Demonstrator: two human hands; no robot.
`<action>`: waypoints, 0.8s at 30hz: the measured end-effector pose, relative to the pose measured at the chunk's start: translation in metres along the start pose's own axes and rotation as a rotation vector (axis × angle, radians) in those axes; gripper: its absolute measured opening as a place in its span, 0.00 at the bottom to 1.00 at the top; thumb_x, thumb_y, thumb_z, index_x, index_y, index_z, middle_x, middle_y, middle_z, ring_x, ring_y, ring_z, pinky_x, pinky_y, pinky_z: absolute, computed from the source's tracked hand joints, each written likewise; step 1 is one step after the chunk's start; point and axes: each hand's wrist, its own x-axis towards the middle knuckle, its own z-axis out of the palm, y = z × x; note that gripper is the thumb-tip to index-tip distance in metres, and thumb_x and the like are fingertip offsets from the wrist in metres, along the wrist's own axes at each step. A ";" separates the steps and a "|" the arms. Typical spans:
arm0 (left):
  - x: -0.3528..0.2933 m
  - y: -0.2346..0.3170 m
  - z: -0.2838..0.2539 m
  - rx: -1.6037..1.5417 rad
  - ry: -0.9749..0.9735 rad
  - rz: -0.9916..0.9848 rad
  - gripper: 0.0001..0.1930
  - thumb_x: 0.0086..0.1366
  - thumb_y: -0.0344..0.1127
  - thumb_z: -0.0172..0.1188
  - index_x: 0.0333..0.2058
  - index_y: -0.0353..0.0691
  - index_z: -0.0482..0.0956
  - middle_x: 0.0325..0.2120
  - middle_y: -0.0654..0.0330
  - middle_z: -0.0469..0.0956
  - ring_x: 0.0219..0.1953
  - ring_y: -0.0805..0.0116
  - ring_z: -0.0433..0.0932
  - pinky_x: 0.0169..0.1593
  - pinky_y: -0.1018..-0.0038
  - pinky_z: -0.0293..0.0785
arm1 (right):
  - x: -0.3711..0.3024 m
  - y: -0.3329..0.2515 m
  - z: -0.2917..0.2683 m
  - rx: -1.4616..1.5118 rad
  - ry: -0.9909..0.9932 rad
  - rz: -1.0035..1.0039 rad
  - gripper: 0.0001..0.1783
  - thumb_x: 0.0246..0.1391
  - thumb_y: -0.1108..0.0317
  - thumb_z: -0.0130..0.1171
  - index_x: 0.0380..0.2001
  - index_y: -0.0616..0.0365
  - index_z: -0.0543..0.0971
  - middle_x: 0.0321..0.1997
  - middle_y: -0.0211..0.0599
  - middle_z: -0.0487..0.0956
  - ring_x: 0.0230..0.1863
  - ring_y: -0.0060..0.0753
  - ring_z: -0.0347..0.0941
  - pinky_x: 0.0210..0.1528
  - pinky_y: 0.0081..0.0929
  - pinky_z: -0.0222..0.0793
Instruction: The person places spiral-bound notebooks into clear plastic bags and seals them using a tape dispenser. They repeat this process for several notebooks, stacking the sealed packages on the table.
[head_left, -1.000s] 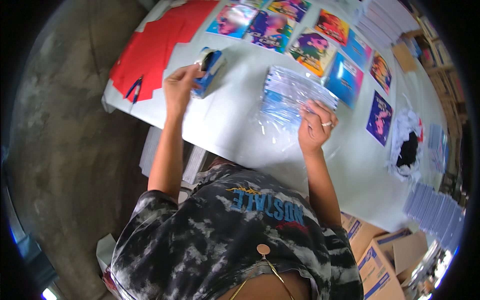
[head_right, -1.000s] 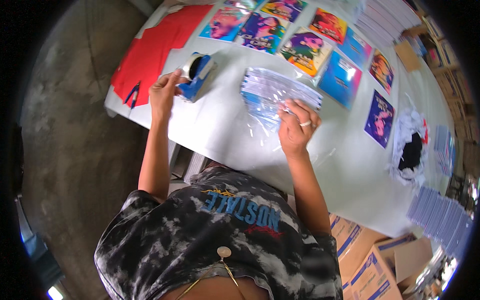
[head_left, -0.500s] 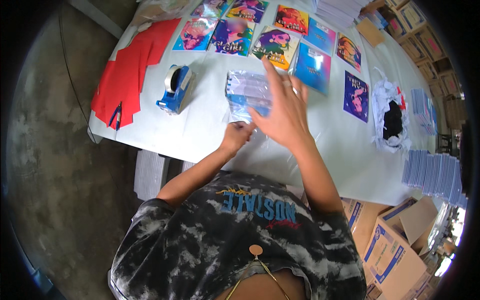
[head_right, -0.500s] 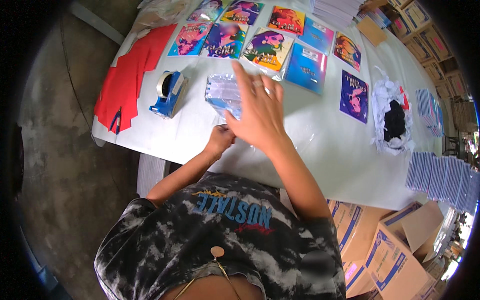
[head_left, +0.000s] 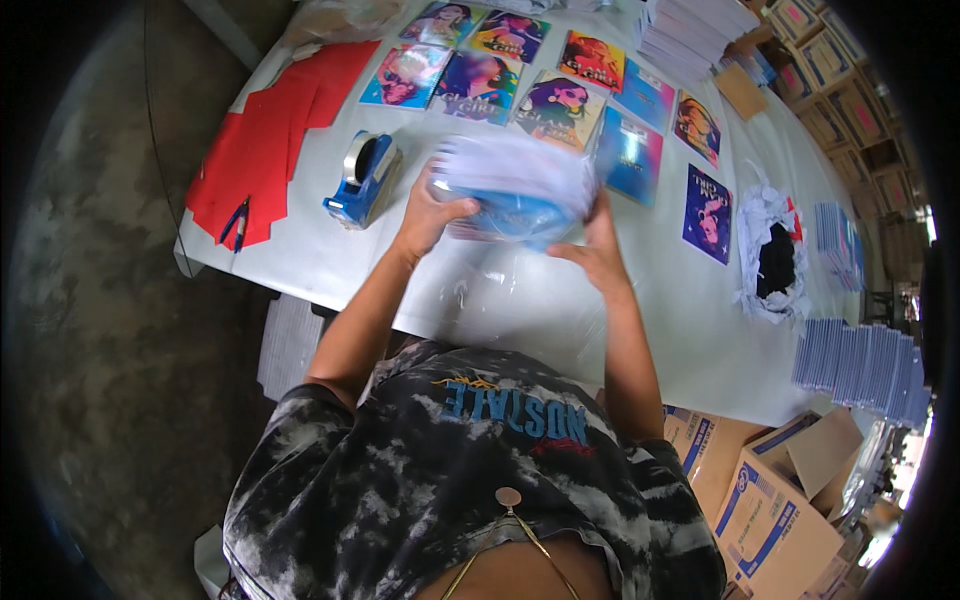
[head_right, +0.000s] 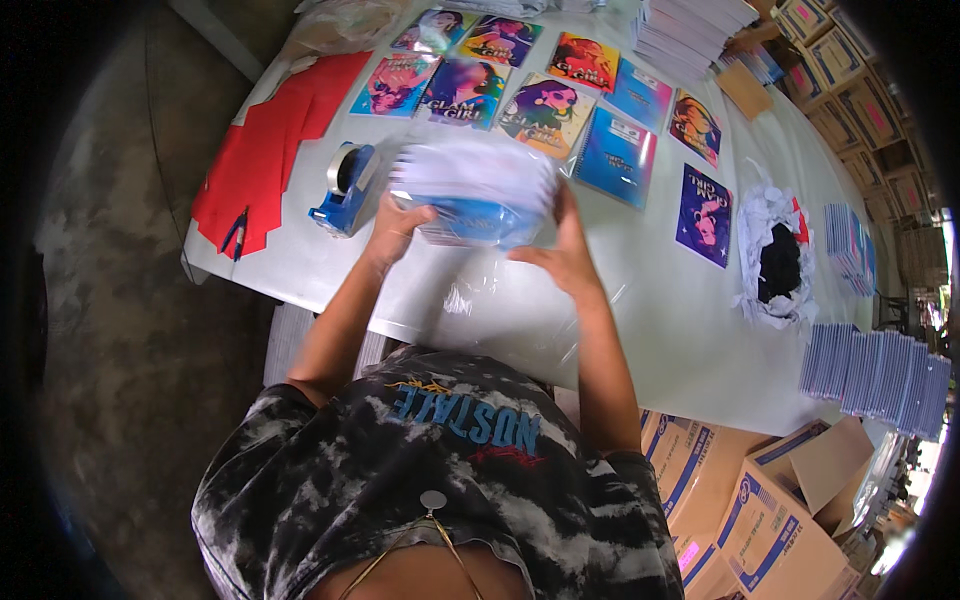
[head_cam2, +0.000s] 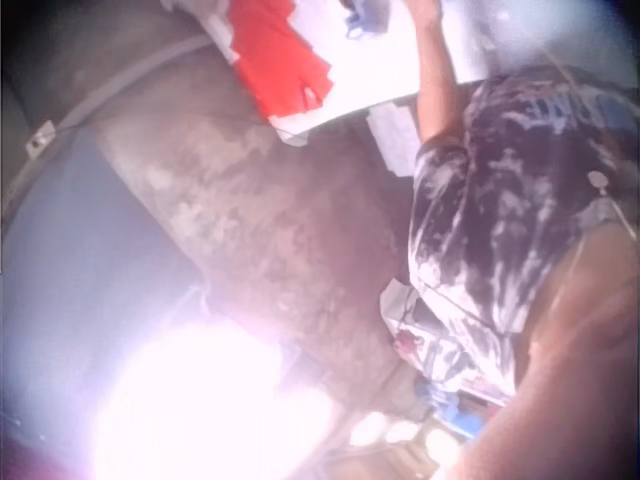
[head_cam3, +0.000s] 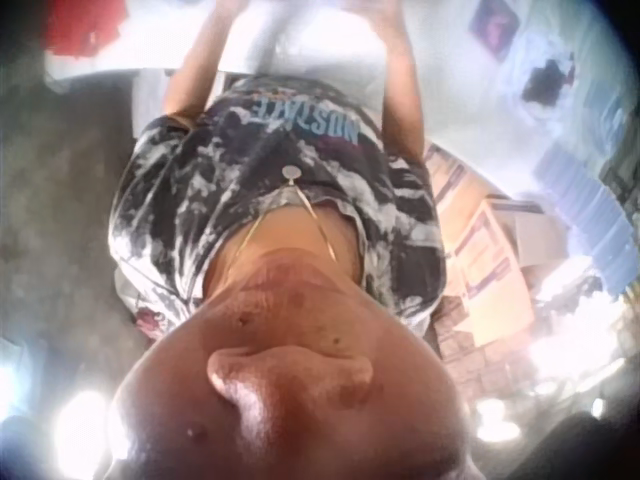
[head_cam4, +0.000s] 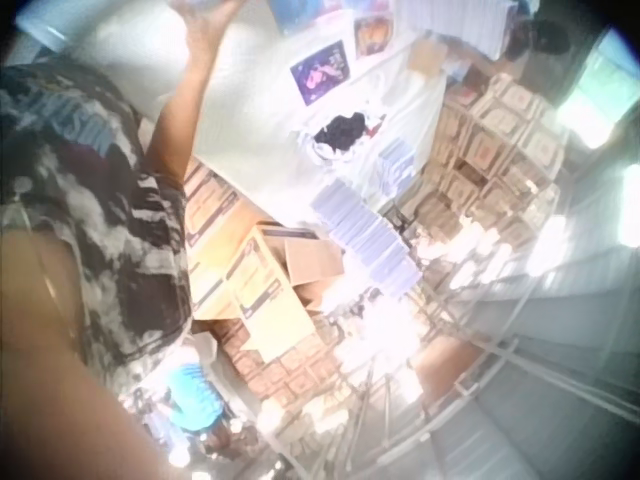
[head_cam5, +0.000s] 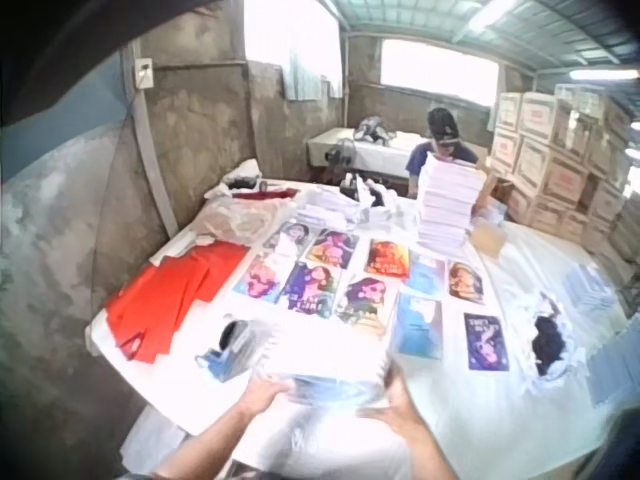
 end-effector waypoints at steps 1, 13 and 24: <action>0.006 0.012 0.004 0.173 -0.065 0.020 0.37 0.43 0.32 0.71 0.52 0.35 0.61 0.44 0.58 0.70 0.45 0.69 0.70 0.52 0.71 0.65 | 0.001 -0.002 0.012 0.067 0.004 0.026 0.43 0.31 0.67 0.74 0.52 0.59 0.62 0.50 0.37 0.68 0.53 0.30 0.64 0.56 0.28 0.61; 0.089 0.142 0.009 0.421 0.535 0.776 0.20 0.63 0.48 0.54 0.41 0.36 0.72 0.30 0.62 0.76 0.28 0.76 0.70 0.33 0.78 0.68 | 0.066 -0.092 0.050 0.079 0.625 -0.900 0.12 0.57 0.66 0.52 0.21 0.57 0.67 0.26 0.37 0.73 0.27 0.25 0.68 0.31 0.20 0.63; -0.009 0.043 0.031 0.535 0.314 0.266 0.11 0.59 0.36 0.59 0.40 0.43 0.81 0.52 0.55 0.70 0.60 0.52 0.59 0.60 0.65 0.56 | 0.049 -0.033 0.079 -1.200 -0.083 -0.354 0.23 0.53 0.69 0.52 0.52 0.68 0.66 0.59 0.51 0.64 0.62 0.50 0.57 0.61 0.43 0.53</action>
